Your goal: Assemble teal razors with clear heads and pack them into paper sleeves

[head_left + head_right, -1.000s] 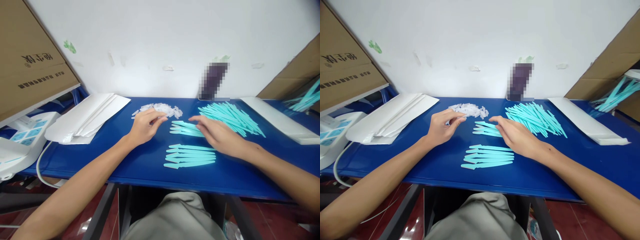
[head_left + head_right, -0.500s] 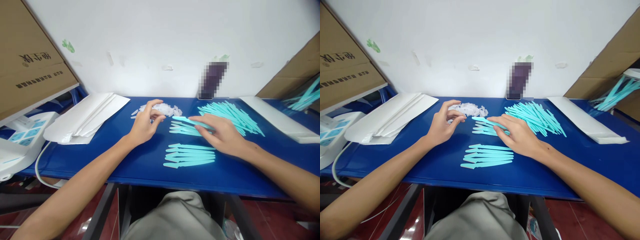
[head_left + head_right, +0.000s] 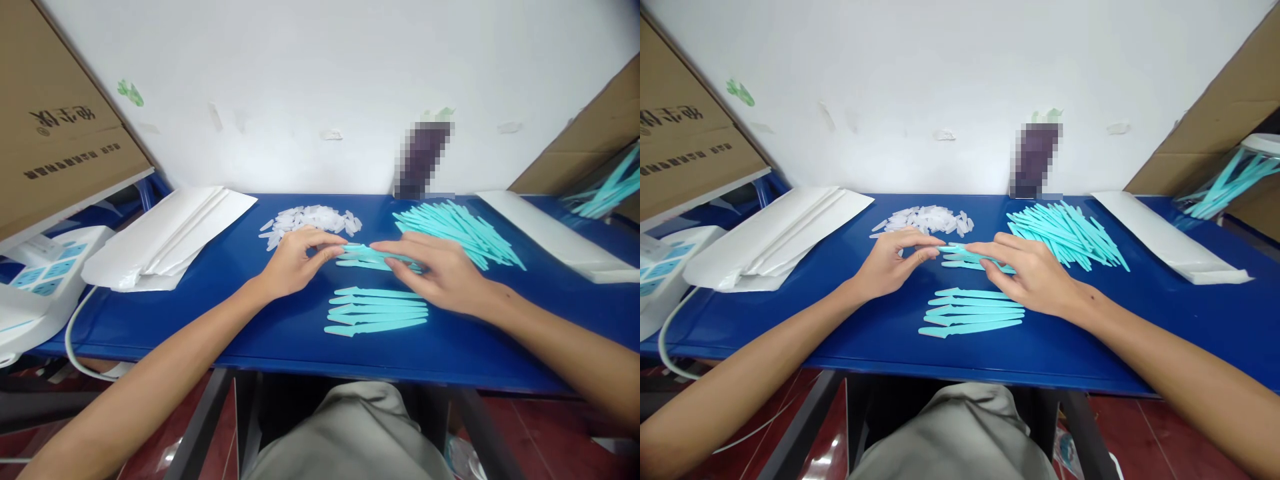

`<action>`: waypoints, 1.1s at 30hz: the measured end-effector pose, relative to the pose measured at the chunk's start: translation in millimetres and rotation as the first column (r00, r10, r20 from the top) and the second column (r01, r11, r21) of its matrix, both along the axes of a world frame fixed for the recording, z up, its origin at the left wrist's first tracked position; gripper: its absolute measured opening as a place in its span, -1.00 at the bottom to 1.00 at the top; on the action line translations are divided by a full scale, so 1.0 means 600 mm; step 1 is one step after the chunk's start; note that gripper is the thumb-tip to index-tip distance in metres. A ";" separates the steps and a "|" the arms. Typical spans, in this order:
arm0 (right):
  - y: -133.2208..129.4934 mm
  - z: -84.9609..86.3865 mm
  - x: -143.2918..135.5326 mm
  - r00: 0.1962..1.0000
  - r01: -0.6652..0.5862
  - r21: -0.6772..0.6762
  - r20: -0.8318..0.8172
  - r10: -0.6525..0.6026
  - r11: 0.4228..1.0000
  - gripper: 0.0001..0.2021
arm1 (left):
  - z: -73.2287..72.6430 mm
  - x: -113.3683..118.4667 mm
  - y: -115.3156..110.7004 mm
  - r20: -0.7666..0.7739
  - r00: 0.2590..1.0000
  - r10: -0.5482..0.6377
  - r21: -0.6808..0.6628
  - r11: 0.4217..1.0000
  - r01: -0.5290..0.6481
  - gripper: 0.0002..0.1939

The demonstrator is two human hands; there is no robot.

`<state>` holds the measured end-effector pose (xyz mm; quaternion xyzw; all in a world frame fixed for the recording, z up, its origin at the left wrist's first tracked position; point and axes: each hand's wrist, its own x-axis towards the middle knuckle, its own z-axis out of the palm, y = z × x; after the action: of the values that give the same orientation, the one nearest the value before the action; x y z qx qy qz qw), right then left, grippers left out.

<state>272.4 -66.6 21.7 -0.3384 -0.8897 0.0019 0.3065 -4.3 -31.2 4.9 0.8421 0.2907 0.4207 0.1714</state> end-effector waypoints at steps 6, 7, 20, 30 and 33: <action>-0.002 -0.010 -0.011 0.995 -0.099 0.044 0.025 0.098 0.994 -0.68 | -0.012 0.017 -0.006 -0.029 0.993 -0.115 0.047 0.992 0.116 -0.58; -0.001 -0.012 -0.011 0.996 -0.088 0.041 0.030 0.087 0.995 -0.68 | -0.013 0.017 -0.004 -0.052 0.991 -0.123 0.056 0.990 0.126 -0.53; 0.035 -0.035 0.007 0.973 0.059 -0.061 0.225 -0.044 0.996 -0.58 | -0.017 -0.068 0.051 -0.629 0.669 0.395 0.292 0.918 -0.267 -0.61; 0.006 -0.004 0.002 0.941 -0.091 -0.193 0.304 0.147 0.977 -0.69 | -0.006 -0.046 0.034 -0.652 0.740 0.167 0.194 0.980 -0.050 -0.66; -0.001 0.006 -0.001 0.938 -0.028 -0.359 0.312 0.148 0.933 -0.71 | -0.010 -0.049 0.036 -0.657 0.736 0.163 0.149 0.985 -0.085 -0.61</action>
<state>272.1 -67.4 25.1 -0.3418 -0.9286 0.1160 0.0859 -33.7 -9.8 -0.9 0.9234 0.3647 0.1178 -0.0184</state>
